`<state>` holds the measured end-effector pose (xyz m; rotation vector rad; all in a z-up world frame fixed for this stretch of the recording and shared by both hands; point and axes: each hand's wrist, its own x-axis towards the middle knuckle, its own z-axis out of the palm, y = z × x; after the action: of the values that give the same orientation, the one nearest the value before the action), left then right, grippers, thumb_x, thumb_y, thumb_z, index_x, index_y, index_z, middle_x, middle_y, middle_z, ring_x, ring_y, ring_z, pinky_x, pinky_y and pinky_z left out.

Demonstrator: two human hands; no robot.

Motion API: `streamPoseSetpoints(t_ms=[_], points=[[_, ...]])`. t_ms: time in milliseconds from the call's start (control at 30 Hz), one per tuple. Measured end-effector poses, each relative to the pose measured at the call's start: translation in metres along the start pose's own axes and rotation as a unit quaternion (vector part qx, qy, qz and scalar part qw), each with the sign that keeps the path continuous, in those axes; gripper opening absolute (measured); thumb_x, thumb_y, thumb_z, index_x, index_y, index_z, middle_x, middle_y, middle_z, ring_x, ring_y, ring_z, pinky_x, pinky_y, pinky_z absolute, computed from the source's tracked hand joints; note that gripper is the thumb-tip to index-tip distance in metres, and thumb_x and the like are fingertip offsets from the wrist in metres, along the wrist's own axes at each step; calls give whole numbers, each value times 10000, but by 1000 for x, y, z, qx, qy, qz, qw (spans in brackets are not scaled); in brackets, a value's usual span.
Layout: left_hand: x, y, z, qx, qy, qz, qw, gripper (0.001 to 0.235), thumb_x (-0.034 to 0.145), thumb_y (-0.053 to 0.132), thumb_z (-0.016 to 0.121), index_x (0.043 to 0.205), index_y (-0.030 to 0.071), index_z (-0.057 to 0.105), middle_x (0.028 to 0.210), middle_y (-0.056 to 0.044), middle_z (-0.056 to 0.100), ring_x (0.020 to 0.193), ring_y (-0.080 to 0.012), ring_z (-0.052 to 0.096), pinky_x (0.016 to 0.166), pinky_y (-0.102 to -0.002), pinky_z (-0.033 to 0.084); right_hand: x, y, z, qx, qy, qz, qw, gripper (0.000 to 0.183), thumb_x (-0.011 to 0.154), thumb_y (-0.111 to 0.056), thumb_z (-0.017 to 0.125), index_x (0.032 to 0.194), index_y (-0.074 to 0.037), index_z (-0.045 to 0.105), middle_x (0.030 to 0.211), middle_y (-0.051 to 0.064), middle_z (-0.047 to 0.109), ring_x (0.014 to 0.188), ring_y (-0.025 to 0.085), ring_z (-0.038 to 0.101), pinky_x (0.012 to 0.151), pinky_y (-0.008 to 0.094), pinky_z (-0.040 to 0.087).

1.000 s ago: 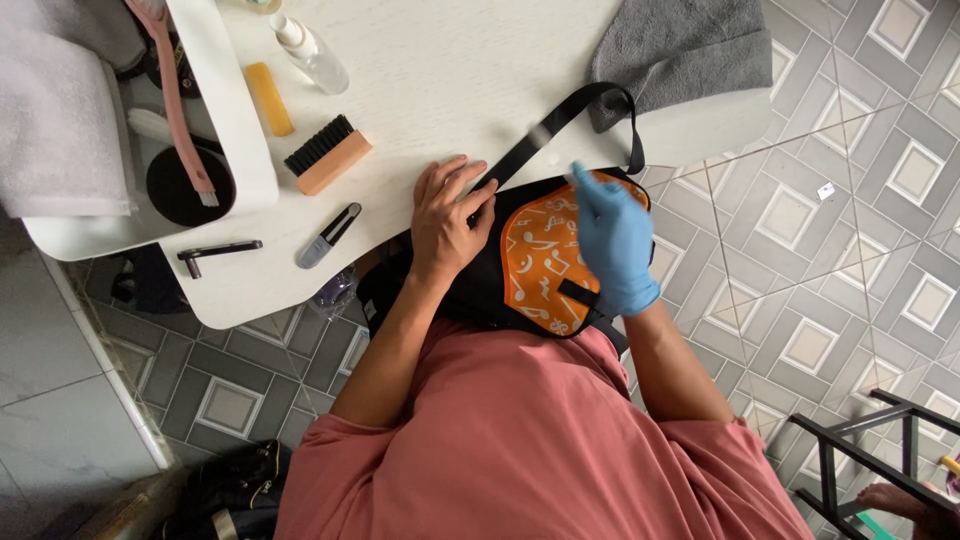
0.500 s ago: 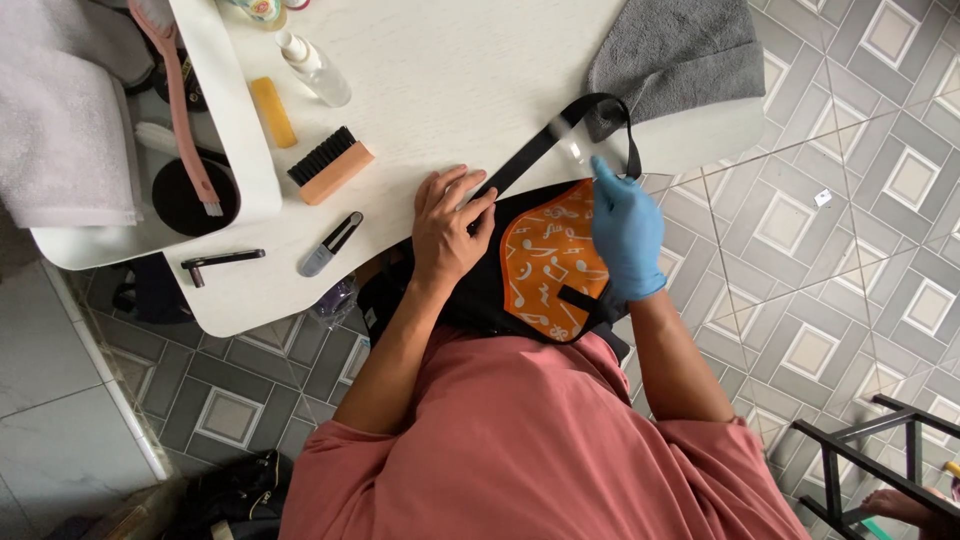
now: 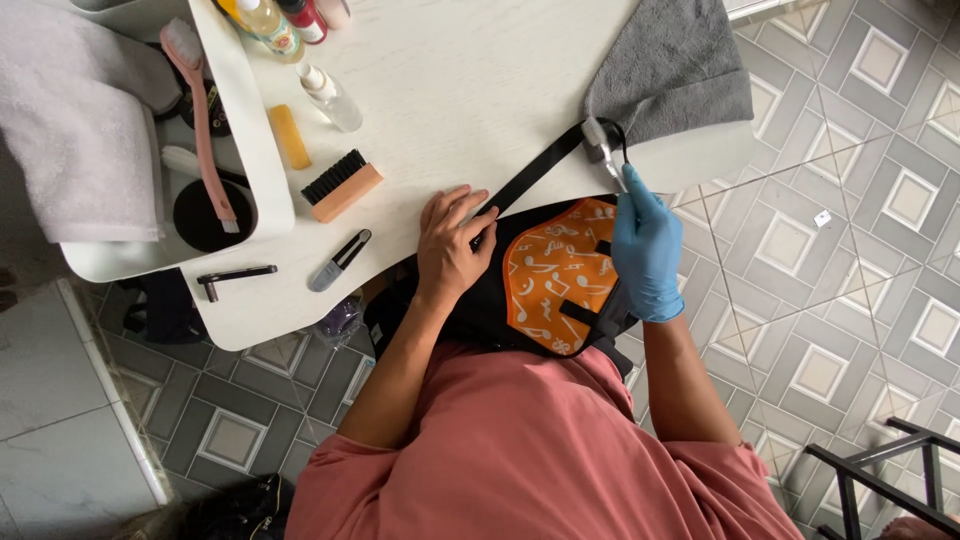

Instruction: Applying dye or edge finish to a black strap using a small applicator brush

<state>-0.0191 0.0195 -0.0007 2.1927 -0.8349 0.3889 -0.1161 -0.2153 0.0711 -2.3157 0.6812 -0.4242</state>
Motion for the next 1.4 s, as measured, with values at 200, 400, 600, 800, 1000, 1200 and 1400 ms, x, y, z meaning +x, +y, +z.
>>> streamPoseSetpoints(t_ms=[200, 400, 600, 800, 1000, 1200, 1400], points=[[4, 4, -6, -9, -20, -13, 1000, 229, 863, 150, 684, 1075, 161, 767, 1192, -12, 709, 1222, -262, 620, 1103, -464, 393, 9, 70, 14, -6, 39, 26, 999, 492, 946, -213, 782, 1402, -90, 644, 621, 51, 453, 596, 248, 538, 592, 354, 437], [9, 5, -7, 2, -76, -37, 996, 342, 835, 108, 614, 1154, 182, 711, 1128, 11, 688, 1170, -220, 592, 1063, -413, 382, 18, 104, 41, 28, 65, 49, 996, 284, 904, -197, 813, 1180, -160, 761, 604, 22, 511, 634, 200, 589, 624, 333, 483], [27, 17, -13, 51, -173, -67, 981, 409, 795, 190, 655, 1202, 157, 673, 1127, -10, 600, 1110, -258, 534, 999, -455, 386, 15, 106, 48, 59, 64, 68, 994, 272, 858, -166, 798, 1125, -221, 791, 579, -4, 481, 605, 159, 535, 606, 298, 463], [64, 44, -7, 40, -219, -95, 970, 595, 945, 437, 636, 1389, 50, 557, 1178, -125, 556, 1100, -299, 534, 984, -484, 386, 7, 90, 48, 124, 43, 70, 989, 199, 870, -97, 780, 1063, -143, 793, 558, 9, 459, 586, 126, 506, 621, 279, 457], [69, 36, 52, -53, -204, -57, 976, 291, 1023, 377, 568, 1021, 126, 715, 975, -33, 601, 934, -285, 614, 832, -446, 444, 7, 78, 54, 143, 51, 77, 985, 182, 845, -97, 781, 1023, -132, 796, 547, 7, 473, 564, 121, 513, 606, 283, 459], [104, 87, -54, -376, -266, -110, 881, 308, 1014, 239, 520, 734, 121, 569, 526, -4, 478, 535, -122, 476, 525, -299, 382, 2, 75, 48, 123, 65, 16, 990, 200, 862, -43, 755, 1050, -106, 784, 609, 63, 556, 613, 187, 599, 641, 325, 525], [100, 107, -99, -393, -295, -65, 869, 376, 1018, 259, 515, 659, 149, 534, 474, 0, 461, 532, -80, 420, 496, -265, 367, -4, 46, 55, 87, 57, -101, 989, 361, 779, -37, 783, 1132, -85, 727, 847, 211, 704, 793, 435, 706, 668, 454, 602]])
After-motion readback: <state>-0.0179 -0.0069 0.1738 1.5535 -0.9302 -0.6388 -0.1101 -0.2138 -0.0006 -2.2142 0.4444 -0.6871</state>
